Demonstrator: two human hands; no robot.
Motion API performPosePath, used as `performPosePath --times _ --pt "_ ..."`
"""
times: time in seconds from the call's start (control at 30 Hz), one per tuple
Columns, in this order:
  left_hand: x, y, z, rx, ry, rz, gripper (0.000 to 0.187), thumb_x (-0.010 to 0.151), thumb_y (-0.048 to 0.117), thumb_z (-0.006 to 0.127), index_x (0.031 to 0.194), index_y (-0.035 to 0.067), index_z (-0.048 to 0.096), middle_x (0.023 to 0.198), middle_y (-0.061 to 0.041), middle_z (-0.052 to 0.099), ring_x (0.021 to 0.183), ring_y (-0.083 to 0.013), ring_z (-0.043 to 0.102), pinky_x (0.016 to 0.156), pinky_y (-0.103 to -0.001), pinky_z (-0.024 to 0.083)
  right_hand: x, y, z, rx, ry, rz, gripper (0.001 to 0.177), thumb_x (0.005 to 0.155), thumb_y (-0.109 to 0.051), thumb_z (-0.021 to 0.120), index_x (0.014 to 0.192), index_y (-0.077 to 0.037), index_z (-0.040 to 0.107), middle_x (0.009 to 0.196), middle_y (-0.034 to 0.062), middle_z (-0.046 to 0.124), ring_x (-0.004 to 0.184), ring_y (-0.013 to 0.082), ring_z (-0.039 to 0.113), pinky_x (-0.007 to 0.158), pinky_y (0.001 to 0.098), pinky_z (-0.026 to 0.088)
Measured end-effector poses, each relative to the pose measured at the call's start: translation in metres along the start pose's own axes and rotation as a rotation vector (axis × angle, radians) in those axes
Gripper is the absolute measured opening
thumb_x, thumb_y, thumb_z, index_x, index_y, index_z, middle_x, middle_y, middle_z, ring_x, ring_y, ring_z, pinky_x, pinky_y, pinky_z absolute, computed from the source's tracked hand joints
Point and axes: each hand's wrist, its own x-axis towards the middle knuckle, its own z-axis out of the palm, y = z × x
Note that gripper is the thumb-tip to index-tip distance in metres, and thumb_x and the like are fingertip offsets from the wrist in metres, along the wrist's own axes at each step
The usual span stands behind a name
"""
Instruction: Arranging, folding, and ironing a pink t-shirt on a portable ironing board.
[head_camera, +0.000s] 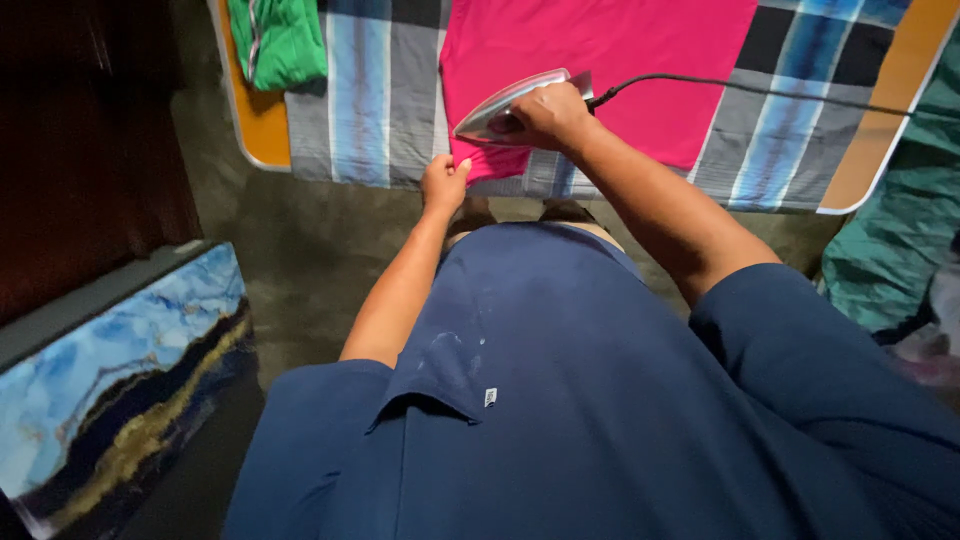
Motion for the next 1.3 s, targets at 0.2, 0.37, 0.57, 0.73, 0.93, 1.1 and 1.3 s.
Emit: performPosePath --times 0.2,0.37,0.57,0.73,0.93,1.1,1.3 --pt "0.012 -0.051 0.024 -0.067 -0.001 -0.032 0.031 0.082 0.029 0.084 0.091 0.003 0.070 0.073 -0.009 0.070 0.065 -0.0190 0.066 0.064 -0.036 0.054 -0.019 0.009 0.015 -0.043 0.085 0.202 0.036 0.090 -0.046 0.076 0.078 -0.012 0.074 0.072 0.0149 0.070 0.065 0.0344 0.070 0.058 0.0470 0.056" --pt "0.021 -0.050 0.016 0.069 0.036 0.074 0.032 0.080 0.027 0.087 0.092 0.003 0.070 0.076 -0.012 0.072 0.069 -0.0231 0.069 0.067 -0.039 0.055 -0.047 0.021 -0.012 0.002 0.000 0.245 0.041 0.090 -0.049 0.075 0.077 -0.010 0.074 0.073 0.0158 0.071 0.068 0.0362 0.071 0.059 0.0481 0.056" --pt "0.013 -0.023 0.003 0.198 0.022 -0.029 0.032 0.082 0.032 0.085 0.096 0.008 0.070 0.082 -0.011 0.074 0.078 -0.0281 0.072 0.078 -0.042 0.055 -0.114 0.067 0.001 -0.070 -0.059 0.339 0.038 0.082 -0.048 0.078 0.085 -0.011 0.076 0.078 0.0170 0.072 0.071 0.0373 0.072 0.062 0.0502 0.056" --pt "-0.008 0.065 -0.028 0.622 0.233 0.508 0.057 0.084 0.023 0.075 0.131 0.007 0.047 0.129 -0.019 0.054 0.127 -0.0385 0.051 0.107 -0.053 0.040 -0.168 0.091 -0.006 -0.098 -0.036 0.423 0.039 0.085 -0.048 0.080 0.089 -0.009 0.073 0.078 0.0167 0.071 0.076 0.0385 0.071 0.066 0.0507 0.056" --pt "0.046 0.103 0.014 0.835 -0.052 0.831 0.094 0.105 0.055 0.064 0.164 -0.005 0.020 0.171 -0.027 0.011 0.160 -0.0411 0.013 0.130 -0.056 0.013 -0.198 0.108 -0.008 -0.072 -0.058 0.460 0.037 0.082 -0.046 0.081 0.091 -0.011 0.072 0.077 0.0152 0.071 0.076 0.0372 0.071 0.066 0.0499 0.055" --pt "0.059 0.127 0.018 0.973 -0.269 0.615 0.121 0.093 0.078 0.056 0.165 -0.006 0.006 0.172 -0.027 -0.005 0.160 -0.0417 -0.003 0.128 -0.059 0.004 -0.221 0.123 -0.015 -0.059 -0.003 0.513 0.037 0.087 -0.049 0.079 0.091 -0.013 0.074 0.082 0.0133 0.072 0.080 0.0367 0.071 0.069 0.0489 0.055" --pt "0.050 0.145 0.004 1.012 -0.346 0.406 0.135 0.082 0.087 0.055 0.164 -0.005 0.000 0.170 -0.027 -0.011 0.159 -0.0408 -0.011 0.129 -0.059 0.001 -0.249 0.148 -0.035 -0.012 -0.003 0.689 0.049 0.087 -0.063 0.078 0.091 -0.015 0.077 0.082 0.0138 0.073 0.079 0.0376 0.070 0.067 0.0489 0.055"
